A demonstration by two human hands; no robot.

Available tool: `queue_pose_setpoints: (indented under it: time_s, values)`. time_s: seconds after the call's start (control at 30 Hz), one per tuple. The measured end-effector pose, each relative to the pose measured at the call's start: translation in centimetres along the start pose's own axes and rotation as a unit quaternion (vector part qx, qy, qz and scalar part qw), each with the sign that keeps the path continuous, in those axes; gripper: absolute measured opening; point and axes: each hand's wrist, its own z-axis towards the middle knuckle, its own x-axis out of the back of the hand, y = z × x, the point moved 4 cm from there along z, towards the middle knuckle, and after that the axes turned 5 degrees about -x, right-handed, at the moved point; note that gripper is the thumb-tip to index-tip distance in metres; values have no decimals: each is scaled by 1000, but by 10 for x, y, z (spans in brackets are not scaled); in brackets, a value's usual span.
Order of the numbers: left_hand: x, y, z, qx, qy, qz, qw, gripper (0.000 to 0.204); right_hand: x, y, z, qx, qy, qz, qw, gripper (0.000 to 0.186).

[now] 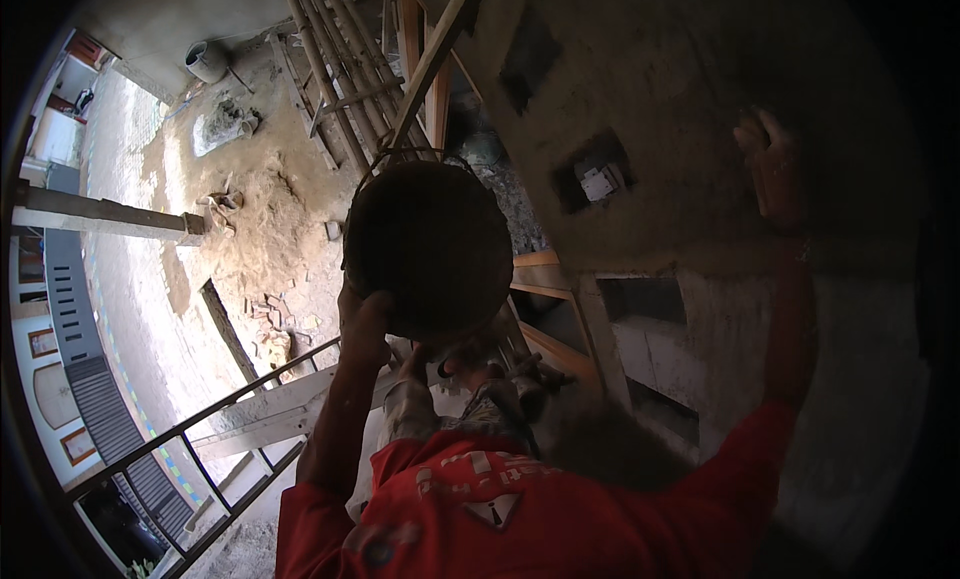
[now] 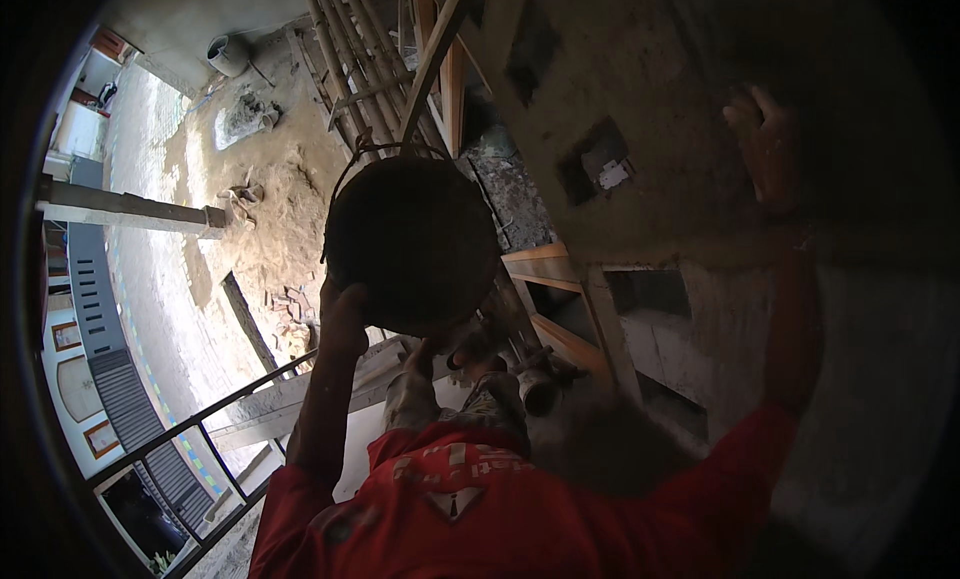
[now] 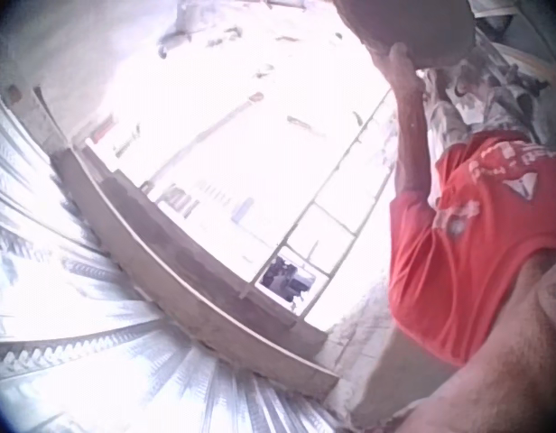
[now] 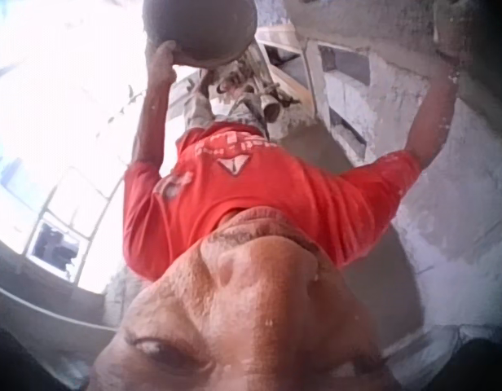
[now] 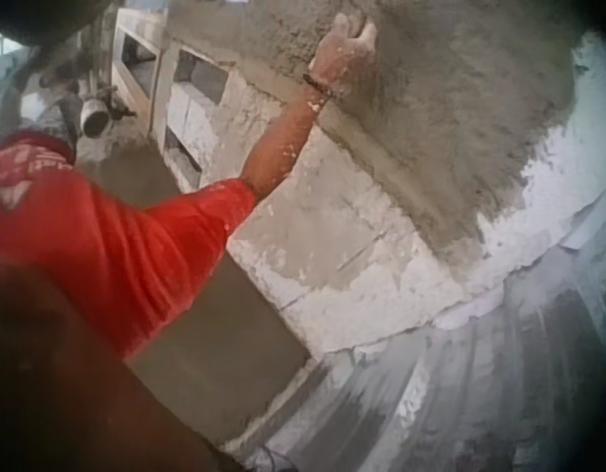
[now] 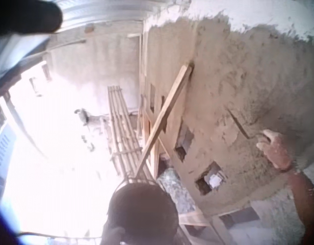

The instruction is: The person applies wet plaster to a concrete wall using a trowel while standing on a scaffold, repeatedly scooping material from a bucket and smoothing it onto the surface.

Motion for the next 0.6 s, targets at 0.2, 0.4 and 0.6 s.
queue_pose_setpoints:
  time_s: [0.2, 0.4, 0.6]
  values:
    - [-40, -3, 2, 3, -68, -30, 997, 61, -97, -52, -106, 134, -237, -27, 962, 55]
    - [-79, 12, -6, -7, -111, -39, 993, 59, -163, -76, -151, 275, -225, -147, 923, 48]
    - [-92, 8, -3, 13, -146, -44, 988, 62, -178, -78, -182, 294, -313, -24, 903, 17]
